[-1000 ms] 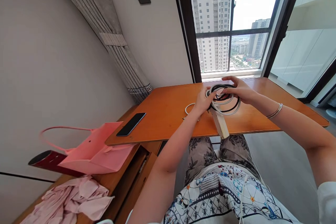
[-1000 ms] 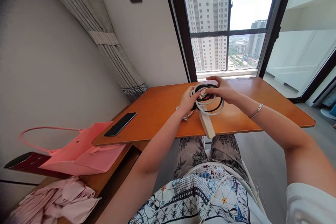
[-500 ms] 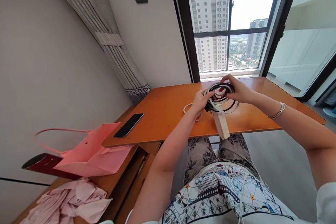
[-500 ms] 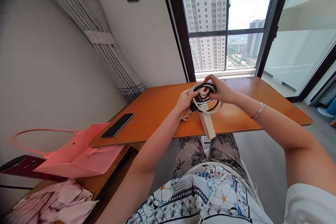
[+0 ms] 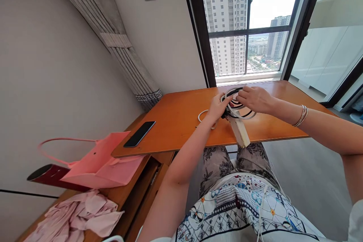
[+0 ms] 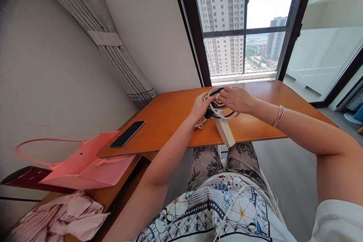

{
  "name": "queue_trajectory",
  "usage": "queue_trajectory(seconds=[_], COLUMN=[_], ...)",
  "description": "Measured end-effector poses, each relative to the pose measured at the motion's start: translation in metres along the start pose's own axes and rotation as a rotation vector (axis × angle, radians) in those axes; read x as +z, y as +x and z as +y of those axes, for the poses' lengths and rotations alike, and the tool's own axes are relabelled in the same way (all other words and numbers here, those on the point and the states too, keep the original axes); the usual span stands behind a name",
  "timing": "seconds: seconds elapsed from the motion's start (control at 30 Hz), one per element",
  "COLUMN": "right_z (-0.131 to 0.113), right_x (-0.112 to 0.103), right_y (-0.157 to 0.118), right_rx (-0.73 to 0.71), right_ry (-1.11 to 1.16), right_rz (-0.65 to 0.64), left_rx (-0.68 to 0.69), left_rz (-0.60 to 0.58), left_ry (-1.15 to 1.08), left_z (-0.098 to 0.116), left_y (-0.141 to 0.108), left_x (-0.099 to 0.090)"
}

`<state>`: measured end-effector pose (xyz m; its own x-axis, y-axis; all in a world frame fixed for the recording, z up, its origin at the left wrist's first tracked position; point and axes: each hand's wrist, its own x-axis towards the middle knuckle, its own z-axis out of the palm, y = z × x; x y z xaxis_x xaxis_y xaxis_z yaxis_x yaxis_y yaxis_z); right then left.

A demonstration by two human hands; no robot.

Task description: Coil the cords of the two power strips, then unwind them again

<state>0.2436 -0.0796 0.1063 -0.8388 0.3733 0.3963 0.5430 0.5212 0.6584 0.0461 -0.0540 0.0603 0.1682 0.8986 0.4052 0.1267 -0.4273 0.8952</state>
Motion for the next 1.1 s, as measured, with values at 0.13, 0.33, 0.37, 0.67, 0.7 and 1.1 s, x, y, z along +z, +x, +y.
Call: queue_trajectory(seconds=[0.13,0.33,0.37,0.67,0.7,1.1], right_z=[0.015,0.029,0.030,0.035,0.037,0.036], right_x=[-0.009,-0.024,-0.025,-0.035,-0.035,-0.050], right_y=[0.001,0.008,0.009,0.011,0.012,0.019], right_rx=[-0.139,-0.362,-0.392,-0.492,-0.486,-0.256], right_ry=[-0.015,0.007,0.023,-0.013,-0.034,0.393], right_rz=[0.016,0.131,0.151,0.250,0.268,-0.147], left_rx=[0.273,0.399,0.384,0.177,0.158,0.067], left_rz=[-0.096,-0.730,-0.774,-0.775,-0.751,-0.691], left_ry=[0.071,-0.064,-0.067,-0.181,-0.189,-0.241], left_z=[0.013,0.046,0.050,0.054,0.053,0.059], left_y=[0.009,0.038,0.041,0.043,0.042,0.034], left_x=[-0.015,-0.030,-0.029,-0.017,-0.016,-0.014])
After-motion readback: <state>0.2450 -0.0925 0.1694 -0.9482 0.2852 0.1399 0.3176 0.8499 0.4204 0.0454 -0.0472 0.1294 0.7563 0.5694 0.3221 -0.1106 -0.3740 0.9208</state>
